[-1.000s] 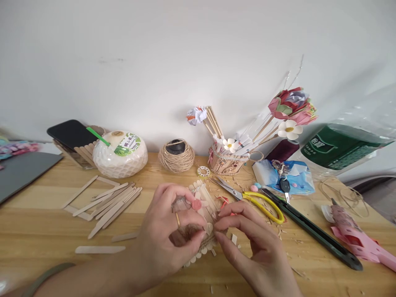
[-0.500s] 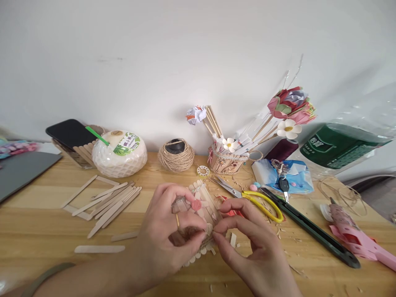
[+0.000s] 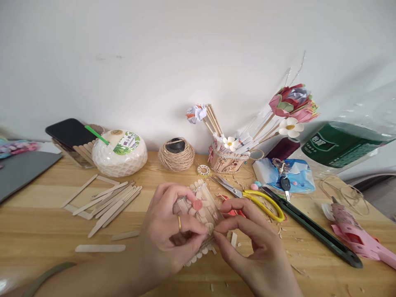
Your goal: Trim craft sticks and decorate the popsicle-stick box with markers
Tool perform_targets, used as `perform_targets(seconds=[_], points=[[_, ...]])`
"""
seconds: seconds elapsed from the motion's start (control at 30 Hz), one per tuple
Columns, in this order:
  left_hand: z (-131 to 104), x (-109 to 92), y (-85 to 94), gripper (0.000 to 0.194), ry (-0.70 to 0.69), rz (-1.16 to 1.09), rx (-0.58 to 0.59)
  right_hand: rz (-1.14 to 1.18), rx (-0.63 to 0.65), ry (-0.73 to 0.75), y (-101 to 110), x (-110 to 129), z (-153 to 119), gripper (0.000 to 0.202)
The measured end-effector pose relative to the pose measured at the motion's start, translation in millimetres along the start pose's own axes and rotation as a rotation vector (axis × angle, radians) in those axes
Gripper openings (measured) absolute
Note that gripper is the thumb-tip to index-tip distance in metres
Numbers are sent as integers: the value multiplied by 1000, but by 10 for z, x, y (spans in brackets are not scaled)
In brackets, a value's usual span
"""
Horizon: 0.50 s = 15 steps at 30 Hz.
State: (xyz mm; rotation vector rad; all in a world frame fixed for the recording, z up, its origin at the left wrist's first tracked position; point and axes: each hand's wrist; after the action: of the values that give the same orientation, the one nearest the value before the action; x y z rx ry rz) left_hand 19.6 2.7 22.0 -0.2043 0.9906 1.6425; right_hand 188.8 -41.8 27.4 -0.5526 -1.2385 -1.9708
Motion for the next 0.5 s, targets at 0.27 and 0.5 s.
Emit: perform_targets(seconds=[0.27, 0.5], points=[[3, -5, 2, 21, -19, 17, 16, -12, 11, 0, 16, 7, 1, 12], [2, -10, 18, 20, 3, 5, 56, 1, 34, 24, 25, -6, 19, 11]])
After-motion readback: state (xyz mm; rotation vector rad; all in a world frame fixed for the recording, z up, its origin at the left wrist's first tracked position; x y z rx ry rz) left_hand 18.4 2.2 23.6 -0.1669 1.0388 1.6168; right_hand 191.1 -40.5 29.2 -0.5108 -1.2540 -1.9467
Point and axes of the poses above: each hand's wrist, its own z-axis towards the middle knuckle, its own y-axis out of the back of the hand, x = y × z, and after that the axes turned 1 degree about -x, right-handed
